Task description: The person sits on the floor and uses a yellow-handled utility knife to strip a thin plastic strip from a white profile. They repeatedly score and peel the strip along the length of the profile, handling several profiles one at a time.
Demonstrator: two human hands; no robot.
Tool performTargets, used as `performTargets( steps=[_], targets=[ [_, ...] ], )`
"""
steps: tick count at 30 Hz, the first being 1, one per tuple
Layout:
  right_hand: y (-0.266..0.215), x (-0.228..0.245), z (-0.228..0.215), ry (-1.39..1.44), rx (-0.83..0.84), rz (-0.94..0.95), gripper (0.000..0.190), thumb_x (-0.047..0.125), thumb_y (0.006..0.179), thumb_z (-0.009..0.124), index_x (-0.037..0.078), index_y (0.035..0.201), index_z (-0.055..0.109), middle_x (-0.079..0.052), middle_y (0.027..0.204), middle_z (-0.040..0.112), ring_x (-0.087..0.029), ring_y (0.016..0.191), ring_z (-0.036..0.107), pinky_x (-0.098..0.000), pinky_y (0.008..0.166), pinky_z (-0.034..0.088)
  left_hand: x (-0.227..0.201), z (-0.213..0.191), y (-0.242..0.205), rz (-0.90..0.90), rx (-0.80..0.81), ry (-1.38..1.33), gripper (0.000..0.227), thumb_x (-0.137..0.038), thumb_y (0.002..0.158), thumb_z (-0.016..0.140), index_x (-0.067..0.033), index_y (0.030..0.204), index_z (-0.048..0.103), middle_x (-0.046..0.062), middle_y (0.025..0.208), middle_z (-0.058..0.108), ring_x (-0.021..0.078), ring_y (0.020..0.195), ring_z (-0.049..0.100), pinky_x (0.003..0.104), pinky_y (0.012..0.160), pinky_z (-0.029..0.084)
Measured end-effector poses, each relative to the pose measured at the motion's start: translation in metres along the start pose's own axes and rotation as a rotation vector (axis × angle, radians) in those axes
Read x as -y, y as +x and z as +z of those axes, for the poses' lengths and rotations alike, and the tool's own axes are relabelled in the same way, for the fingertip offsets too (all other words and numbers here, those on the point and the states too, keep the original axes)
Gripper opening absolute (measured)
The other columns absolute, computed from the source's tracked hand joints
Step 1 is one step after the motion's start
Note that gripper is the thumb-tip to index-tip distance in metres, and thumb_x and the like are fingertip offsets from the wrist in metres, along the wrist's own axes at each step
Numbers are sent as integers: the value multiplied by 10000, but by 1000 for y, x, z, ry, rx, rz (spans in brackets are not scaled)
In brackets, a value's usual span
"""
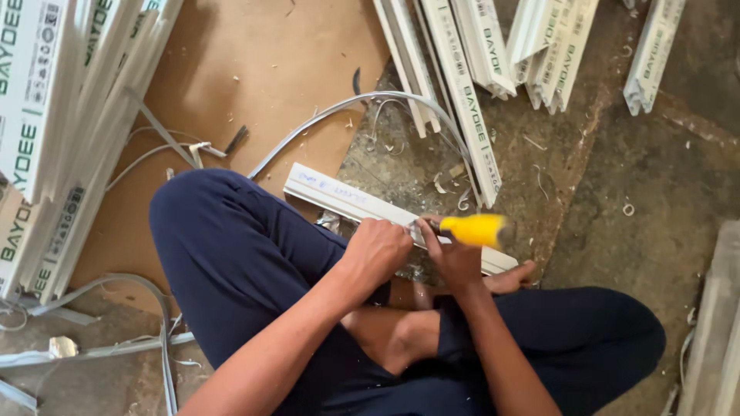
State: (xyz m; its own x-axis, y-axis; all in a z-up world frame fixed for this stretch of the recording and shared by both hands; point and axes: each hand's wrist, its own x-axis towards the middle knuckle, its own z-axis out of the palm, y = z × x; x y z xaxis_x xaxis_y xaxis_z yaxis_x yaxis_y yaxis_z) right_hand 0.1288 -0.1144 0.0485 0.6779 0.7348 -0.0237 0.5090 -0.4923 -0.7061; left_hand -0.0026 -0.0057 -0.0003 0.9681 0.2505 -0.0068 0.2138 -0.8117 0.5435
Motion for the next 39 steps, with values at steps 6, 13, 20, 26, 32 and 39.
performTargets(
  steps=[6, 13, 20, 26, 32, 39],
  targets=[
    [9, 3, 2, 87, -20, -68, 141, 145, 937, 748, 34, 1023, 763, -67, 938, 777, -120, 849, 718, -286, 778, 560, 8, -3, 7, -12, -61, 7, 111, -141, 803, 658, -75, 755, 733, 119, 653, 705, 270, 603, 715, 420, 509, 529],
    [11, 9, -4, 152, -40, 69, 155, 152, 930, 759, 23, 1014, 778, -61, 910, 791, -117, 817, 720, -267, 758, 559, 7, -6, 8, -14, -112, 13, 120, -141, 796, 661, -61, 766, 746, 122, 679, 716, 271, 601, 720, 417, 523, 539],
    [13, -5, 4, 93, 129, 82, 149, 132, 900, 773, 15, 991, 792, -80, 846, 800, -115, 745, 732, -268, 689, 565, 8, 0, 7, -6, -17, -8, 134, -141, 811, 642, -71, 755, 742, 125, 732, 725, 281, 674, 730, 427, 567, 550],
    [8, -4, 3, 88, 102, 53, 172, 140, 898, 776, 12, 1011, 784, -70, 826, 778, -117, 734, 727, -266, 676, 565, 7, -1, -1, -6, -70, 46, 148, -150, 865, 634, -61, 817, 742, 110, 704, 723, 257, 643, 728, 414, 539, 541],
    [6, 2, 8, 56, 71, 117, 165, 131, 884, 803, -2, 981, 792, -77, 790, 775, -136, 713, 711, -281, 662, 549, 5, -1, -3, -41, -55, 151, 145, -178, 856, 634, -99, 831, 753, 60, 669, 724, 226, 609, 721, 405, 495, 519],
    [7, 3, 8, 79, 77, 111, 150, 117, 900, 781, -6, 985, 787, -70, 802, 783, -112, 734, 741, -253, 687, 574, -1, -7, 4, -61, 88, 222, 154, -216, 863, 640, -127, 807, 751, 22, 671, 719, 207, 606, 723, 415, 462, 511]
  ],
)
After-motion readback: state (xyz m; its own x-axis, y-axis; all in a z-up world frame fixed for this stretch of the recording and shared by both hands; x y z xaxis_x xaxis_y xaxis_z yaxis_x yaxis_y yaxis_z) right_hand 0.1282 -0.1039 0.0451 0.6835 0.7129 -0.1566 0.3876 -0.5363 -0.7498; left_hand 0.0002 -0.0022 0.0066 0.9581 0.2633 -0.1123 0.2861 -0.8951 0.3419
